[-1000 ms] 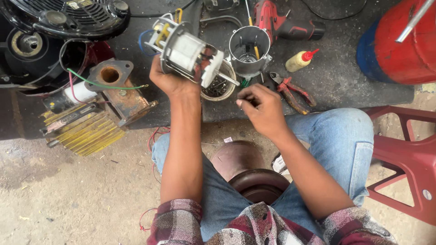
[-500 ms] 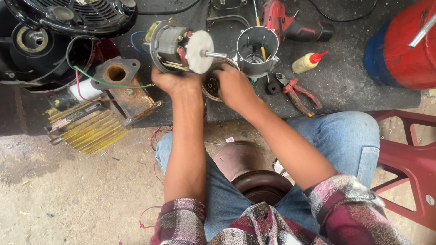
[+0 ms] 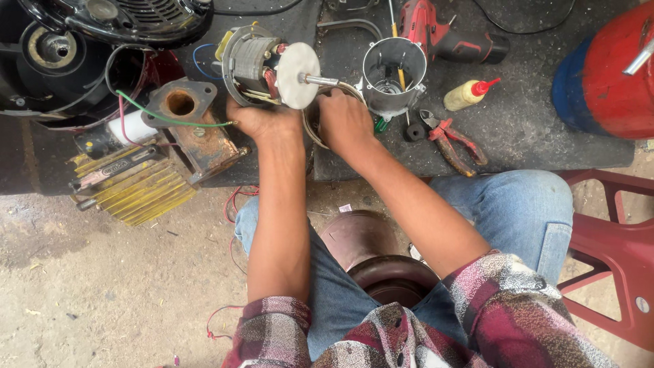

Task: The person disassembles and reassembles an electric motor. They use pliers and a screwdriver to remove and install components, including the motor housing and internal parts.

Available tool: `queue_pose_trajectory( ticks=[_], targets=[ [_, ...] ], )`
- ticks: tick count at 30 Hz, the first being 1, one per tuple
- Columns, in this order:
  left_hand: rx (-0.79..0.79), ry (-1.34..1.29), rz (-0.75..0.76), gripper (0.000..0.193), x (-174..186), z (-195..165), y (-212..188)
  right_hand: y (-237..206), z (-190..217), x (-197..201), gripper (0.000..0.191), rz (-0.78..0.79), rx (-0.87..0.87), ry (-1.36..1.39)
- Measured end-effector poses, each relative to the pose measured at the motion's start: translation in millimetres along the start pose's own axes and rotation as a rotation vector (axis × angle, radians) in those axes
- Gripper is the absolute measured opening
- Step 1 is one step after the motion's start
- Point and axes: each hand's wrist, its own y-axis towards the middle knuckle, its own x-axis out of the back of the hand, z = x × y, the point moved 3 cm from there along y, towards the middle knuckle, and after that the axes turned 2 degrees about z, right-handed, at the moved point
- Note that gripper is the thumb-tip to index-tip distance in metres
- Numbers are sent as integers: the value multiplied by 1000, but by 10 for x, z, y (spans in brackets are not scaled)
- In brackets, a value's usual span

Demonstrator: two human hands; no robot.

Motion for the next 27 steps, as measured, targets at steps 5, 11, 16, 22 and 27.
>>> queue_pose_trajectory(
  ticks=[5,11,16,22,27],
  targets=[
    [-49,-14,-102,52,-34,-5,-33,-9,-19,-13,26,26,36,-14],
    [-44,17,-23,53,-36,-42,-6,-108,-129,156,18,-101,100,120],
    [-132,23,-68,48,60,-108,74,-445,-312,482,15,-86,-47,498],
    [-107,48,-76,49,33,-60,13,-485,-277,468,19,-35,45,425],
    [-93,46,-63,52,-18,-33,-9,-240,-215,244,29,-122,121,294]
  ],
)
